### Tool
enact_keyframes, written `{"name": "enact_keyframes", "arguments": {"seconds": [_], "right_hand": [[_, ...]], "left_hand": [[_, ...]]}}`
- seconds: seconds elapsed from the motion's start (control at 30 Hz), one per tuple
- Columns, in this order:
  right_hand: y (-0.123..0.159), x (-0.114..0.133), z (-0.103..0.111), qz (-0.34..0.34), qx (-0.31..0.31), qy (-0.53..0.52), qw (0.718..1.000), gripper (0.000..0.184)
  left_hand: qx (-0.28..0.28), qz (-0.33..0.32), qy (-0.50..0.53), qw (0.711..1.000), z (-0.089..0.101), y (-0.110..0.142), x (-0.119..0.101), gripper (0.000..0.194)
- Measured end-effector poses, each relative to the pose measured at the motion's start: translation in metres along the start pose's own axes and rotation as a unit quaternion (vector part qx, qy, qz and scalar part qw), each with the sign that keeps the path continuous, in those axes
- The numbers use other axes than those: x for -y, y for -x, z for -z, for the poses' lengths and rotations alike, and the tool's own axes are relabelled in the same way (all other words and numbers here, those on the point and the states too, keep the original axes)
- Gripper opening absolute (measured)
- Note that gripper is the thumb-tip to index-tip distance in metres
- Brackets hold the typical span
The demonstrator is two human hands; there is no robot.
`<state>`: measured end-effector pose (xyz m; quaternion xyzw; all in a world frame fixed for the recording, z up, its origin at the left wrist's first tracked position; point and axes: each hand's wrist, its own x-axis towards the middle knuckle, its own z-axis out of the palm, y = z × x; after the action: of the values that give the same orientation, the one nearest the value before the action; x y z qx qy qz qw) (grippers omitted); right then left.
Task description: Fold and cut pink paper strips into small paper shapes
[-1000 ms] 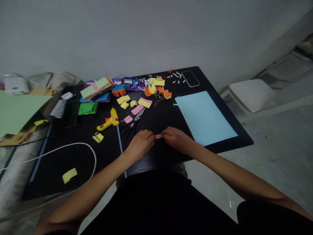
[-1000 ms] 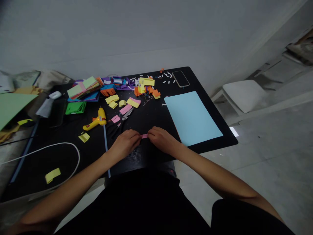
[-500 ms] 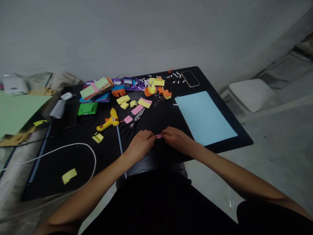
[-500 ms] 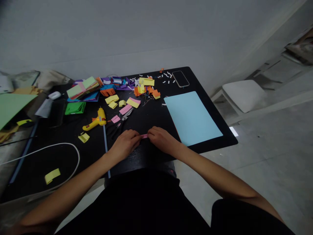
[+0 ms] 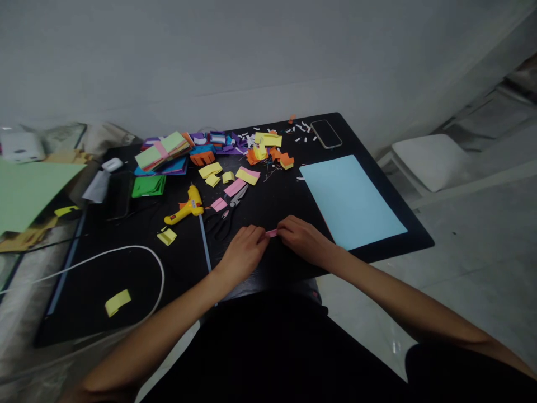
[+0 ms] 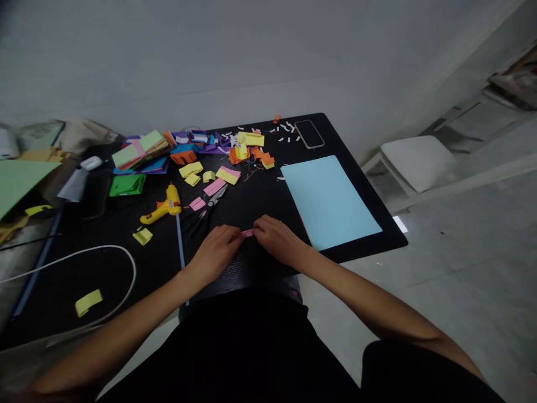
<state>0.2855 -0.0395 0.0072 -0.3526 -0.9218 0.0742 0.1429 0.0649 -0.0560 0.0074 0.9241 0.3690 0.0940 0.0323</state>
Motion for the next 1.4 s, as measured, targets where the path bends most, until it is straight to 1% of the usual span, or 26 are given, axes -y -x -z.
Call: {"name": "enact_keyframes", "arguments": {"seconds": [0.07,0.13,0.2,0.3,0.5,0.67,0.8,0.93,1.03,1.2,1.4], "right_hand": [[0.002,0.003,0.0,-0.014,0.002,0.021,1.0,0.021],[0.006,0.007,-0.001,-0.029,0.002,0.03,0.999,0.022],[0.01,0.011,-0.003,-0.042,-0.01,0.019,0.999,0.024],[0.019,0.014,-0.007,-0.045,-0.042,-0.017,0.998,0.031],[0.03,0.017,-0.014,-0.06,-0.067,-0.052,0.995,0.04],[0.032,0.022,-0.015,-0.07,-0.066,-0.042,0.994,0.037],[0.031,0.031,-0.015,-0.104,-0.064,-0.023,0.992,0.03],[0.028,0.039,-0.018,-0.132,-0.042,-0.011,0.99,0.04],[0.027,0.041,-0.021,-0.142,-0.041,0.002,0.989,0.045],[0.028,0.04,-0.021,-0.157,-0.045,0.018,0.986,0.043],[0.039,0.028,-0.009,-0.211,-0.077,0.048,0.973,0.038]], "left_hand": [[0.021,0.012,-0.022,0.999,0.0,0.003,-0.008,0.029],[0.036,0.031,-0.035,0.998,-0.001,0.007,-0.016,0.038],[0.035,0.049,-0.037,0.997,-0.003,0.011,-0.024,0.045],[0.027,0.065,-0.038,0.997,-0.006,0.016,-0.033,0.05],[0.014,0.096,-0.035,0.995,-0.011,0.022,-0.041,0.056],[0.014,0.103,-0.022,0.994,-0.013,0.025,-0.042,0.056],[0.009,0.113,-0.013,0.993,-0.014,0.024,-0.043,0.051],[0.006,0.117,-0.012,0.993,-0.014,0.022,-0.045,0.044],[0.005,0.112,-0.019,0.994,-0.014,0.022,-0.046,0.041],[0.005,0.119,-0.03,0.992,-0.011,0.02,-0.047,0.04],[0.016,0.136,-0.036,0.99,-0.006,0.018,-0.048,0.042]]}}
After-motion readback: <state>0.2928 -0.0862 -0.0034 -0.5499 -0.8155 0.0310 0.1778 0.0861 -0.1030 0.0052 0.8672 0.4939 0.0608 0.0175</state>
